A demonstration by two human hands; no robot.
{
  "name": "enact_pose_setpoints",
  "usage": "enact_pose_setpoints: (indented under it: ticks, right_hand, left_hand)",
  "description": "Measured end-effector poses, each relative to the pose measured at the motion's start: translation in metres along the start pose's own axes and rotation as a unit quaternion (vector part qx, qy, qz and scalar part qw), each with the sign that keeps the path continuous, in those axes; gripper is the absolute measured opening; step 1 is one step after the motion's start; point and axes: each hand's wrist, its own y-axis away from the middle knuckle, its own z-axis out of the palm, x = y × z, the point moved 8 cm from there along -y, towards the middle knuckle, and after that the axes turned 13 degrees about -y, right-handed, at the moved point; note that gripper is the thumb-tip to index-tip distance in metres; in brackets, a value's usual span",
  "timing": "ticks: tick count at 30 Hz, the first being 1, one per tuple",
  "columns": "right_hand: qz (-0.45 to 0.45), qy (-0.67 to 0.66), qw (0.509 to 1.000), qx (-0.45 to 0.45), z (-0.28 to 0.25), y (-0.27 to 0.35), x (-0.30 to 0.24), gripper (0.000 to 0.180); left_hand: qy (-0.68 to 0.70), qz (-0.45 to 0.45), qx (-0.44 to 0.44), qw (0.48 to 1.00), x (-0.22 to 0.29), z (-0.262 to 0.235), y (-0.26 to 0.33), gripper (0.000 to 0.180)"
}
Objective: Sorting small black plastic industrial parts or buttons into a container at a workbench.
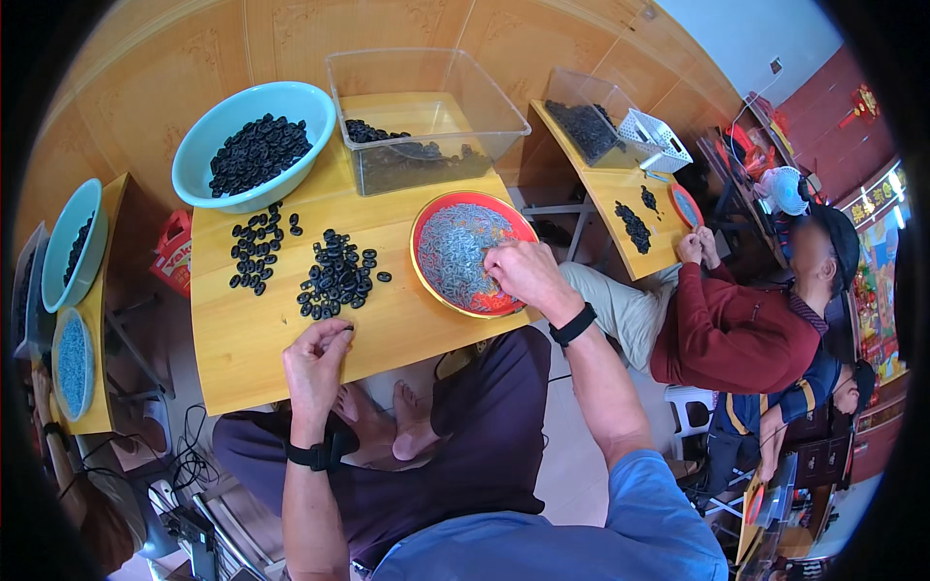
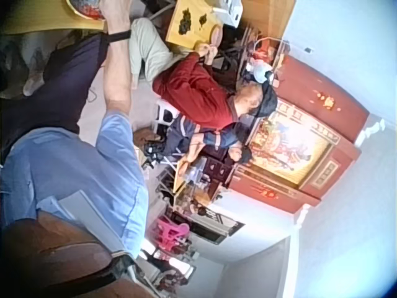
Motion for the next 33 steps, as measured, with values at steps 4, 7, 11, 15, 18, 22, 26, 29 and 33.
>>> enact_pose_setpoints:
  ticks: [4, 7, 11, 15, 18, 22, 26, 29, 33]
  right_hand:
    - [-0.012, 0.029, 0.999, -0.005, 0.002, -0.001, -0.006, 0.007]
    - [0.008, 0.029, 0.999, -0.020, 0.002, -0.003, -0.010, 0.008]
    - [0.063, -0.004, 0.997, 0.045, -0.015, 0.003, -0.015, 0.007]
    - [0.050, -0.234, 0.961, 0.142, -0.034, 0.022, -0.056, 0.004]
    - [-0.041, -0.290, 0.950, 0.106, -0.015, 0.019, -0.117, 0.006]
    - [-0.067, -0.305, 0.948, 0.060, 0.049, -0.003, -0.143, 0.007]
    - [-0.041, -0.352, 0.934, 0.042, 0.075, -0.013, -0.148, 0.008]
    - [-0.053, -0.335, 0.940, 0.038, 0.077, -0.015, -0.152, 0.009]
    - [-0.068, -0.337, 0.938, 0.044, 0.077, -0.015, -0.156, 0.009]
  left_hand:
    - [0.002, 0.033, 0.010, 0.999, 0.004, -0.002, -0.002, 0.008]
    - [-0.010, 0.061, 0.023, 0.998, 0.010, -0.008, 0.000, 0.008]
    - [0.021, 0.007, 0.014, 1.000, -0.002, -0.007, 0.000, 0.011]
    - [0.033, 0.003, -0.004, 0.999, -0.003, 0.000, -0.004, 0.014]
    - [0.034, 0.004, -0.003, 0.999, -0.006, -0.001, -0.004, 0.014]
    - [0.001, 0.021, 0.002, 1.000, -0.002, -0.003, -0.003, 0.014]
    - [-0.049, 0.051, 0.006, 0.997, 0.005, -0.003, -0.001, 0.013]
    - [-0.096, 0.060, -0.014, 0.993, 0.009, -0.001, 0.000, 0.013]
    - [-0.091, 0.049, -0.014, 0.995, 0.008, -0.003, 0.000, 0.012]
